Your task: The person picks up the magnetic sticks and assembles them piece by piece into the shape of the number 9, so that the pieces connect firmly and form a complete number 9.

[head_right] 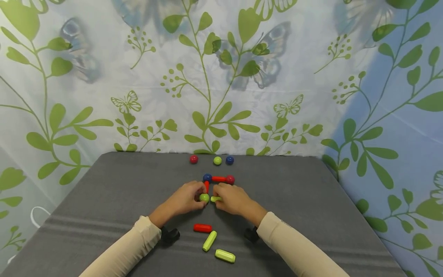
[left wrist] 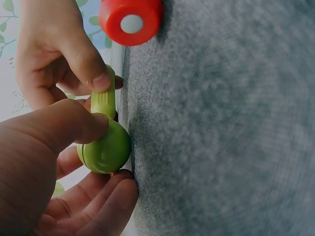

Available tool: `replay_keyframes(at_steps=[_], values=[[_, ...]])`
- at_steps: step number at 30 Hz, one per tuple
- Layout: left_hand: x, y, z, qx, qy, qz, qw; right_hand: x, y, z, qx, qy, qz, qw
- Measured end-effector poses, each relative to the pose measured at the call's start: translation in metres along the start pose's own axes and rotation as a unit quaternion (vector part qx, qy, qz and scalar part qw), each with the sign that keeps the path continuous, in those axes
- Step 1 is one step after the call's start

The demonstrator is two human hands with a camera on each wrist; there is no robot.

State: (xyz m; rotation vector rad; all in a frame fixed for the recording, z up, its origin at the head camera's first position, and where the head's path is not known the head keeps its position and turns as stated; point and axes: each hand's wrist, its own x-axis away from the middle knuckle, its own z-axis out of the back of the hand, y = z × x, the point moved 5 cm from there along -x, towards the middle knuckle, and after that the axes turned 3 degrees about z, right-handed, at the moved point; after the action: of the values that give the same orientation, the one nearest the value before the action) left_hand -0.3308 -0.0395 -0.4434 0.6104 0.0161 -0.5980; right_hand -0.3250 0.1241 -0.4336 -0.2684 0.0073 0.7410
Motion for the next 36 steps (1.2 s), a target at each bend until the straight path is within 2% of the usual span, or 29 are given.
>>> replay_keyframes(at_steps=[10,16,31,36], values=[[-0.0007,0.0027,-0.0012,-0.014,0.004,0.002,0.9999,-0.0028,0.0001,-0.001,-0.006,0.002,0.002,1.0],[-0.0012,0.0043,0.0001,-0.01,0.014,-0.011,0.9998,-0.0031,0.001,0.001,-0.003,0.003,0.001,1.0],[-0.0015,0.0011,-0.0007,-0.017,0.006,0.009,0.9998,-0.0052,0.0022,0.0005,0.0,-0.005,-0.001,1.0],[-0.0009,0.0013,-0.0005,-0.014,0.007,0.005,0.9999,-0.0053,0.0022,-0.0007,-0.005,-0.008,0.001,1.0]])
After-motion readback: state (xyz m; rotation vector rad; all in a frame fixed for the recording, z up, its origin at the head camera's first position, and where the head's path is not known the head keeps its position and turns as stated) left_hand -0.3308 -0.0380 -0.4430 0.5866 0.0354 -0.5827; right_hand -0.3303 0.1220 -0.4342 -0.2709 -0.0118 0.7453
